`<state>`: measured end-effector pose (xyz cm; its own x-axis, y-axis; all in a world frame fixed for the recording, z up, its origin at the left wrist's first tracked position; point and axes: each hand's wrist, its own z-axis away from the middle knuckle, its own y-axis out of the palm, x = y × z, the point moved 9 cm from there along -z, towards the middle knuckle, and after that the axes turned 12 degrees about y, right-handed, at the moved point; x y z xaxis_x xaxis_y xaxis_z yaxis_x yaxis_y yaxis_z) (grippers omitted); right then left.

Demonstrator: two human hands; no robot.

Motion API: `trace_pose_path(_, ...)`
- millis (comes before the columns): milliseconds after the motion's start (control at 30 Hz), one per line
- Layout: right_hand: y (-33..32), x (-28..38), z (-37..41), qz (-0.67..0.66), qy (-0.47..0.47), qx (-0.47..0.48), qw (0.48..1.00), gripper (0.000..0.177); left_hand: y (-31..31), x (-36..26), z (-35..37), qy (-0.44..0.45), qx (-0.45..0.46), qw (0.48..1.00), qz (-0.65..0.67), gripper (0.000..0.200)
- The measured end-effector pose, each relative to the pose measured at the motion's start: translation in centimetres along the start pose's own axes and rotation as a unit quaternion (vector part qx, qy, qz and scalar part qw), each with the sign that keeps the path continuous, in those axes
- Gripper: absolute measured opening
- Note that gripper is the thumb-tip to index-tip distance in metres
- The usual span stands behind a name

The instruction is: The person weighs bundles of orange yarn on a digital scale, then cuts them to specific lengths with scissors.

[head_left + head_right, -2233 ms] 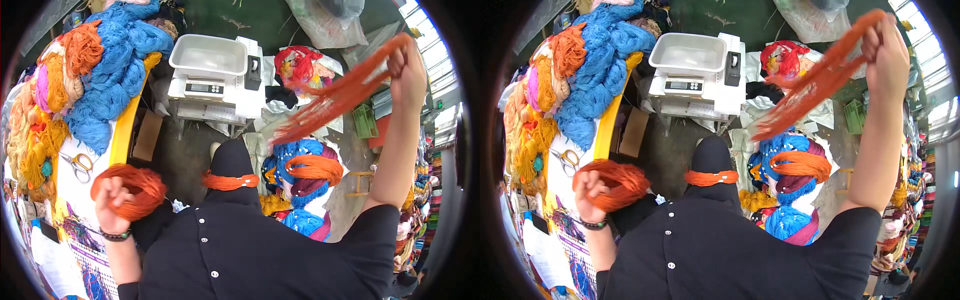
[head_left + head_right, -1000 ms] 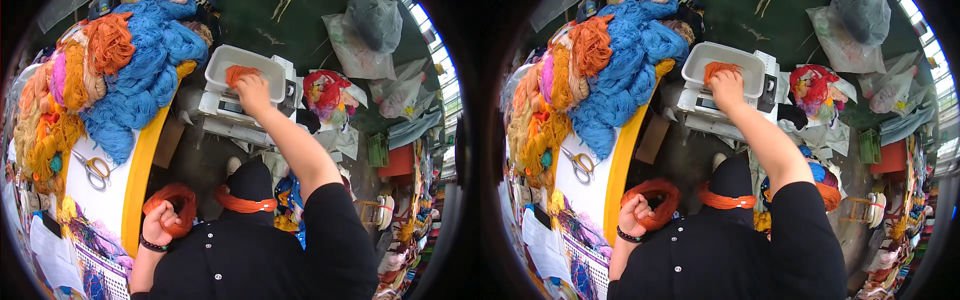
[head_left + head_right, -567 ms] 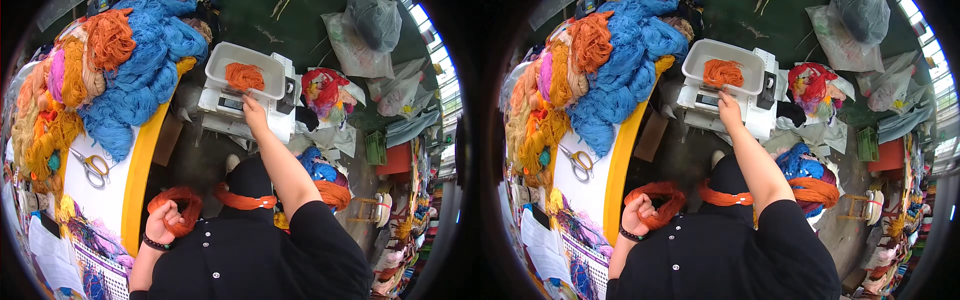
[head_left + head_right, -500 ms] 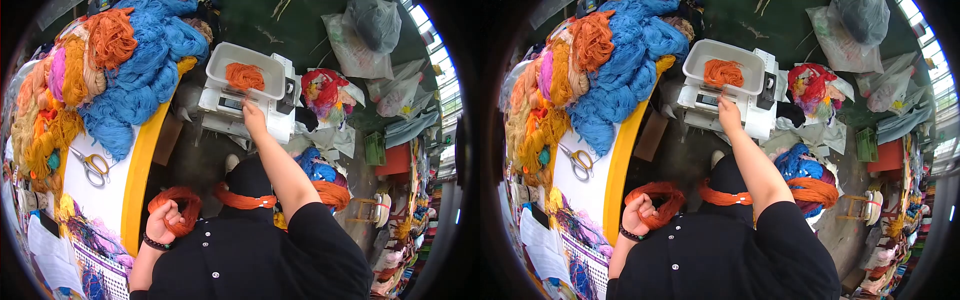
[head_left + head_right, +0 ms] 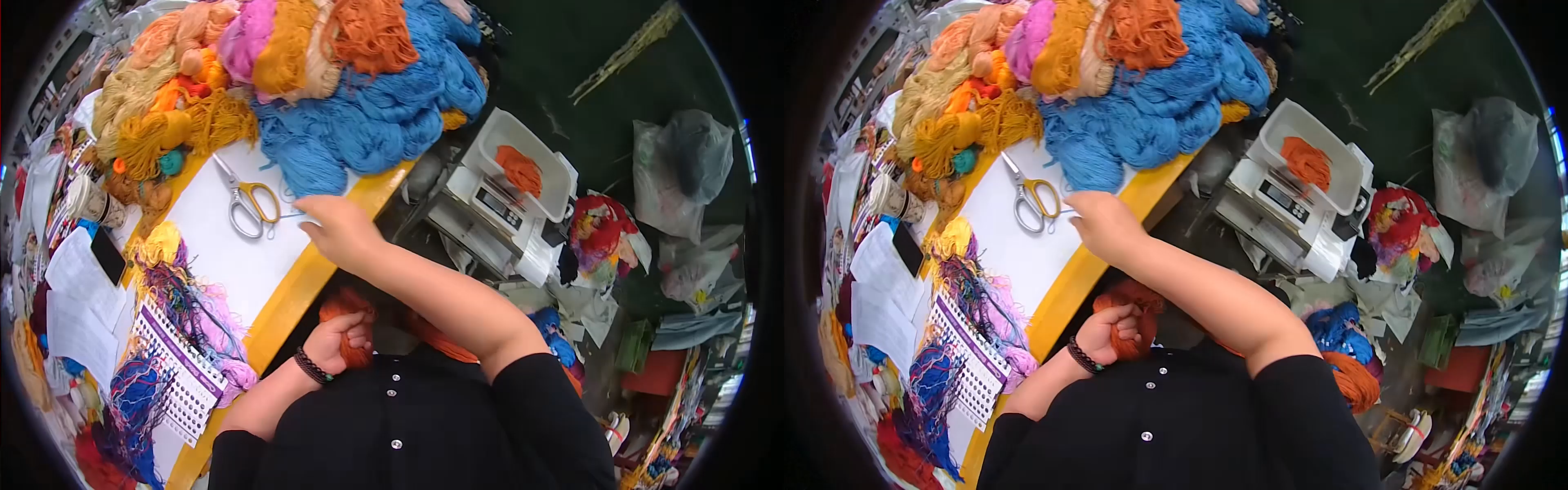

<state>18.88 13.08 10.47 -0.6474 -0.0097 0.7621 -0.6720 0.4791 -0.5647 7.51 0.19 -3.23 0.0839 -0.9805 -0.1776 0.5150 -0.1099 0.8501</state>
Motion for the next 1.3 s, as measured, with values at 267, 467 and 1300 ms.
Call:
trace_pose_path(267,12.5,-1.7,-5.6,0.085,0.128,0.014,0.988,0.023,-1.1,-1.6,0.9,0.046,-0.010,0.999,0.003,0.010)
trace_pose_path(467,12.4,-3.4,-4.6,0.209,0.251,0.212,0.921,0.028,-0.5,-1.9,1.1,0.047,-0.020,0.999,-0.018,0.008)
trace_pose_path(1300,-32.4,-17.3,25.8,0.411,0.474,-0.112,0.771,0.064,-1.8,2.1,-0.9,-0.022,-0.086,0.994,-0.056,0.009)
